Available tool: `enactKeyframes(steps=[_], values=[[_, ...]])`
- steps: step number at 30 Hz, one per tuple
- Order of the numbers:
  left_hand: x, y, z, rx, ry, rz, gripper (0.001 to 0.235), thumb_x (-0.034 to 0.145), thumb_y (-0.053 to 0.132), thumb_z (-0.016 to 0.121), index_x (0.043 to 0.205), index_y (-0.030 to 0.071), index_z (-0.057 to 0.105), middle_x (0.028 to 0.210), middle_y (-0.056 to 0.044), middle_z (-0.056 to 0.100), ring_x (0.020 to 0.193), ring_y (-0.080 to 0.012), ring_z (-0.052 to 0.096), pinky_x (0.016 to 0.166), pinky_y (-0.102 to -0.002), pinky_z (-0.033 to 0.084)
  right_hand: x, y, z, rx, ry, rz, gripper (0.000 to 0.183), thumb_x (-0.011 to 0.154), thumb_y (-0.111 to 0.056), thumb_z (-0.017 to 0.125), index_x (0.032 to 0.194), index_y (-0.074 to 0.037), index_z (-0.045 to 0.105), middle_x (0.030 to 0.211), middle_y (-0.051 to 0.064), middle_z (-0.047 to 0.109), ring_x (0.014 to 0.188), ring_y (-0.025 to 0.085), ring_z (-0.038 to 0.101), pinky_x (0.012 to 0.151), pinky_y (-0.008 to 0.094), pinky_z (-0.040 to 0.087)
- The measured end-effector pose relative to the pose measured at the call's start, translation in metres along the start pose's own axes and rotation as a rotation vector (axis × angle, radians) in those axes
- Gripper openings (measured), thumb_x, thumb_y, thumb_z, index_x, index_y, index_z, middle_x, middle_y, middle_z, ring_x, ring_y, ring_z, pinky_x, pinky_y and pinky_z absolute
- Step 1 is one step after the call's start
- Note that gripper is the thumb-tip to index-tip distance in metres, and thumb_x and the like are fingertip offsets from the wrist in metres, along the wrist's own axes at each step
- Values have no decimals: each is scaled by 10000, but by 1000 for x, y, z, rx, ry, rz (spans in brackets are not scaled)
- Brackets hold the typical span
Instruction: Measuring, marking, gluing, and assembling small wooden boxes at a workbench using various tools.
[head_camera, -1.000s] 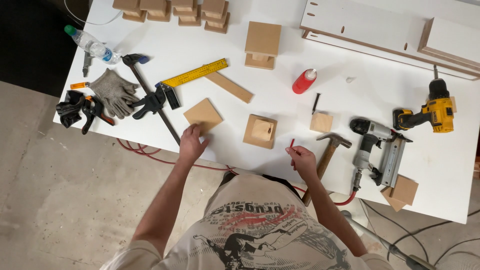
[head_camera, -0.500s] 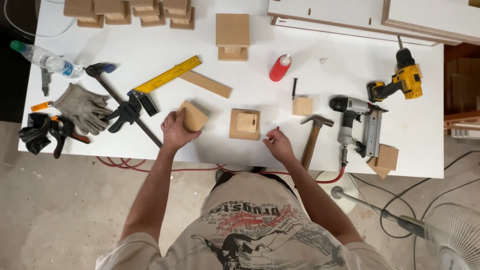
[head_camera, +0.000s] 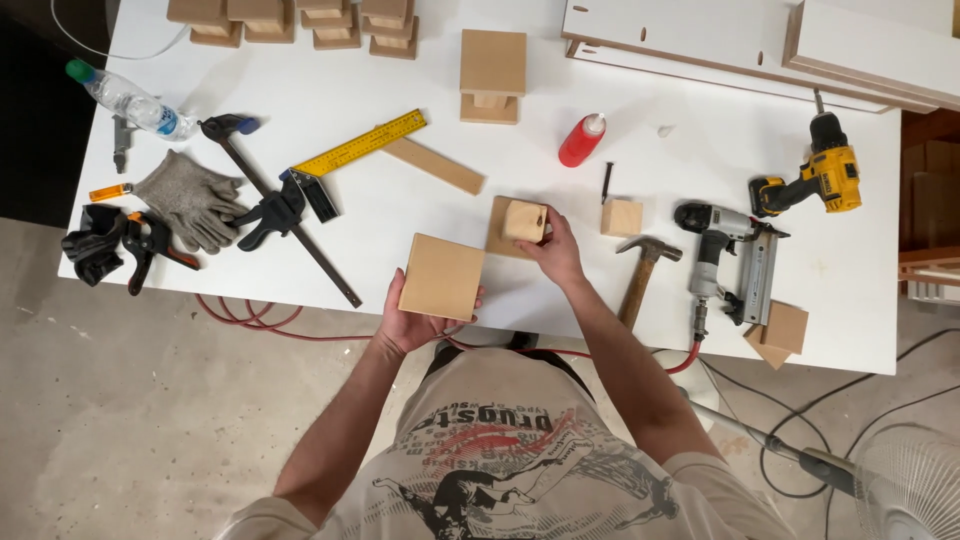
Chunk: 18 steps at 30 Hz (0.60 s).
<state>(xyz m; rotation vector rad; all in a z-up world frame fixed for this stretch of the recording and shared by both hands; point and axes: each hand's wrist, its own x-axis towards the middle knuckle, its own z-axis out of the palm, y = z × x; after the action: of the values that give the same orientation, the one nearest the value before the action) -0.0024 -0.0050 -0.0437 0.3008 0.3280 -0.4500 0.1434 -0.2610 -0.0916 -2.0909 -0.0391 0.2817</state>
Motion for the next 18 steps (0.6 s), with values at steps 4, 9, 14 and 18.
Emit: enactKeyframes(steps=[4, 9, 14, 18], values=[[-5, -4, 12, -89, -31, -9, 823, 789, 757, 561, 1324, 135, 637, 1279, -257, 674, 1187, -561, 606, 1024, -779, 410, 0, -21, 0, 36, 31, 73, 956, 816, -187, 877, 1580, -71, 314, 1417, 223, 505, 1088, 366, 691, 937, 395, 609], [-7, 1, 28, -84, 4, -45, 731, 755, 651, 653, 1265, 127, 670, 1214, -212, 718, 1100, -490, 677, 981, -779, 453, -33, 1, 8, 238, 191, 202, 457, 963, -192, 689, 1370, -55, 533, 1141, 147, 646, 840, 221, 726, 733, 331, 623], [22, -4, -18, 444, 169, 25, 468, 889, 153, 714, 1344, 88, 626, 1060, -195, 745, 870, -378, 766, 794, -574, 629, -94, -33, 1, 705, -212, 77, 490, 1061, -245, 561, 1460, 27, 477, 996, 221, 675, 779, 262, 688, 676, 357, 621], [18, -13, 26, 619, 199, 91, 433, 899, 129, 763, 1309, 77, 637, 970, -186, 757, 801, -322, 771, 711, -483, 659, -93, -4, 1, 687, -190, 11, 270, 1008, -125, 662, 1235, 17, 629, 883, 189, 710, 686, 237, 711, 586, 324, 616]])
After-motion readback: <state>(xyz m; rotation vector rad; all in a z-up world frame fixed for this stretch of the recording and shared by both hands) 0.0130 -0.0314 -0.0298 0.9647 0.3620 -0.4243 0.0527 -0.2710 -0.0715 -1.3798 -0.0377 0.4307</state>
